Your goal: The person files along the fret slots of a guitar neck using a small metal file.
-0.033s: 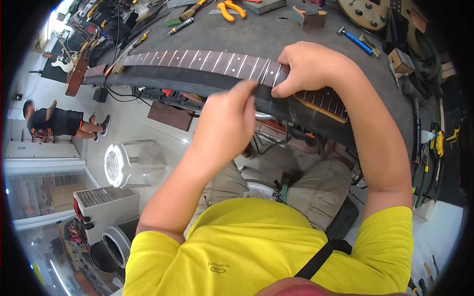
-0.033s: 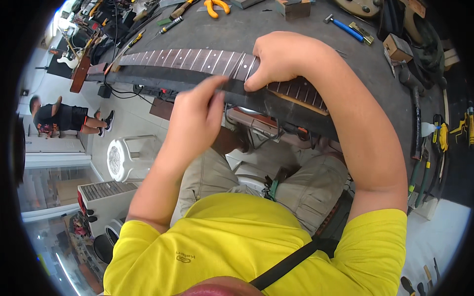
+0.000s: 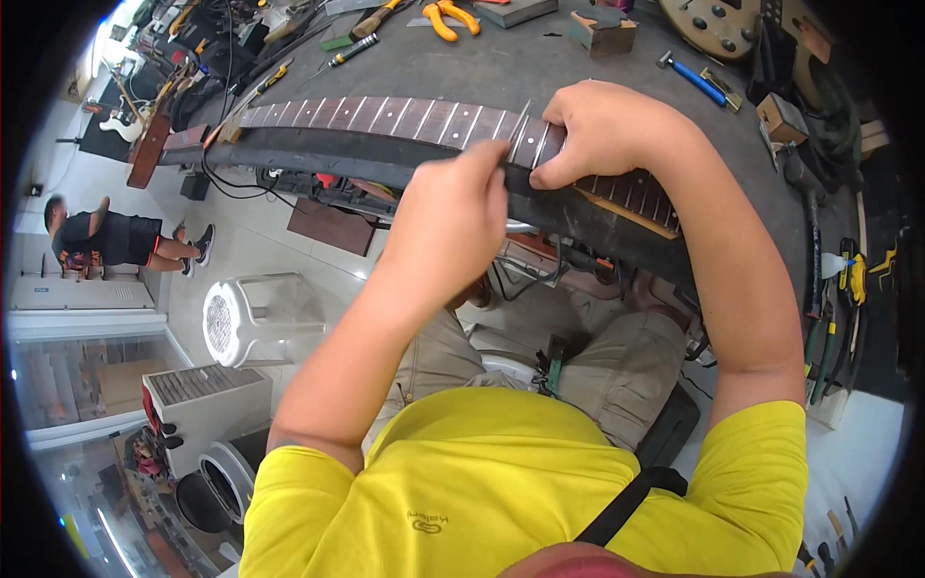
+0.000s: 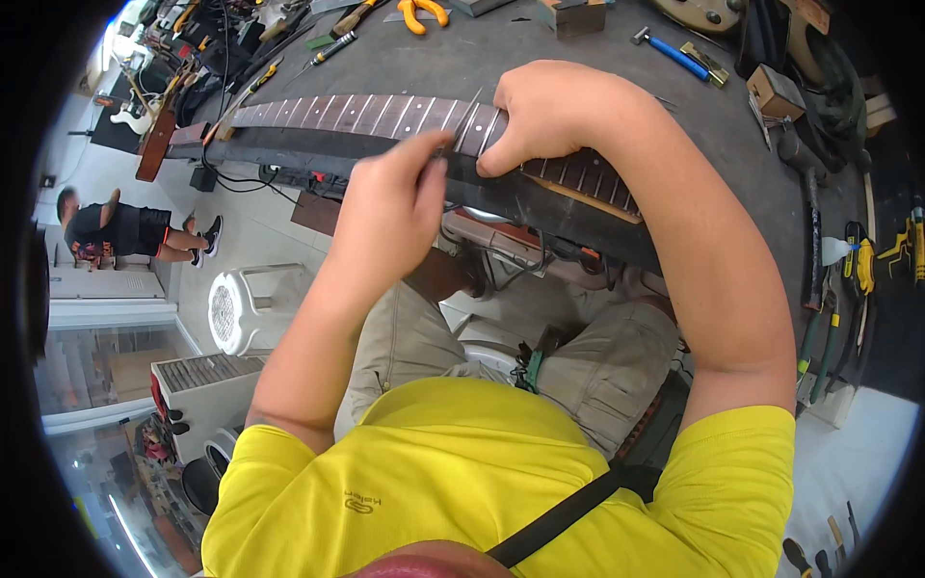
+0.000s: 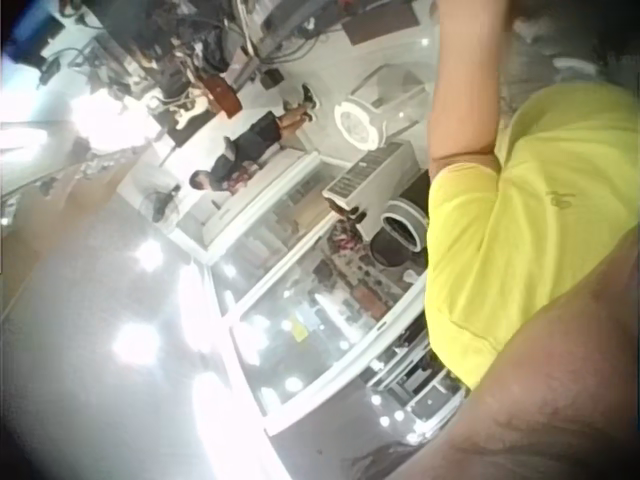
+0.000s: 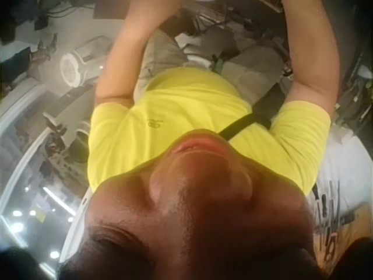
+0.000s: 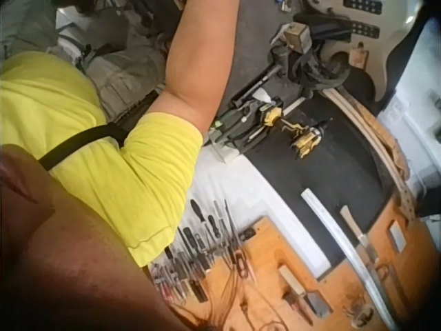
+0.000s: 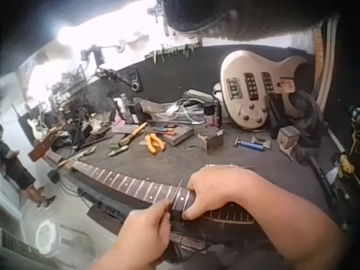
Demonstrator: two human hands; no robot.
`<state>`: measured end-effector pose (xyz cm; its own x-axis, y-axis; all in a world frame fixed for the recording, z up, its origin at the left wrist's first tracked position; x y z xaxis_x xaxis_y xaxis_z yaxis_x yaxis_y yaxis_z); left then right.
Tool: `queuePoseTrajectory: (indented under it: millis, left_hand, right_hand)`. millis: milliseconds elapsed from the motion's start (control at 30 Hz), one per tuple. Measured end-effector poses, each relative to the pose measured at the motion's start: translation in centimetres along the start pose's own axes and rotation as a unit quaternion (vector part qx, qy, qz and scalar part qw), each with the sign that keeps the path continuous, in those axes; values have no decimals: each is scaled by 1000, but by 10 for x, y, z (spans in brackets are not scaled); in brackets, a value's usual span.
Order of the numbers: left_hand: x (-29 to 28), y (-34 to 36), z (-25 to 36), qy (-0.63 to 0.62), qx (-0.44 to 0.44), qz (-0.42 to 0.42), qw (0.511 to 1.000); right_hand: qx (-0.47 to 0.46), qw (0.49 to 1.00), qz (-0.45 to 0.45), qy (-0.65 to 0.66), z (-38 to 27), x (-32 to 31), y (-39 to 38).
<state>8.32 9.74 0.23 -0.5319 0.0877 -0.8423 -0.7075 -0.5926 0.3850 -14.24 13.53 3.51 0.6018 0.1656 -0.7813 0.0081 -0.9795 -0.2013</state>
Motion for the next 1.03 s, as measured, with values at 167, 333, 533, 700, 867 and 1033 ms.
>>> queuePoseTrajectory:
  millis: [167, 333, 533, 700, 867, 1033]
  left_hand:
    - [1, -18, 9, -22, -1, 10, 1000]
    - [3, 8, 8, 1, -1, -4, 1000]
    - [-3, -29, 14, -25, -41, 1, 999]
    - [1, 7, 6, 7, 1, 7, 1000]
    - [0, -30, 7, -15, 0, 21, 1000]
    - [13, 20, 8, 44, -17, -8, 999]
  right_hand:
    - [15, 1000, 1, 4, 7, 2, -1]
    - [5, 1000, -5, 4, 3, 0, 0]
    - [11, 1000, 5, 1, 7, 1, 0]
    - [3, 1000, 8, -5, 1, 1, 1]
    - [12, 1000, 1, 4, 4, 0, -1]
    - [14, 1000, 1, -19, 3, -1, -1]
Point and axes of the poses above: each hand's wrist, its own y-axis towards the middle knuckle, its own x-axis out of the palm, z = x × y, the point moved 1 cm from there along y, towards the middle knuckle, and after that the axes turned 13 degrees about y, right-handed, at the moved point
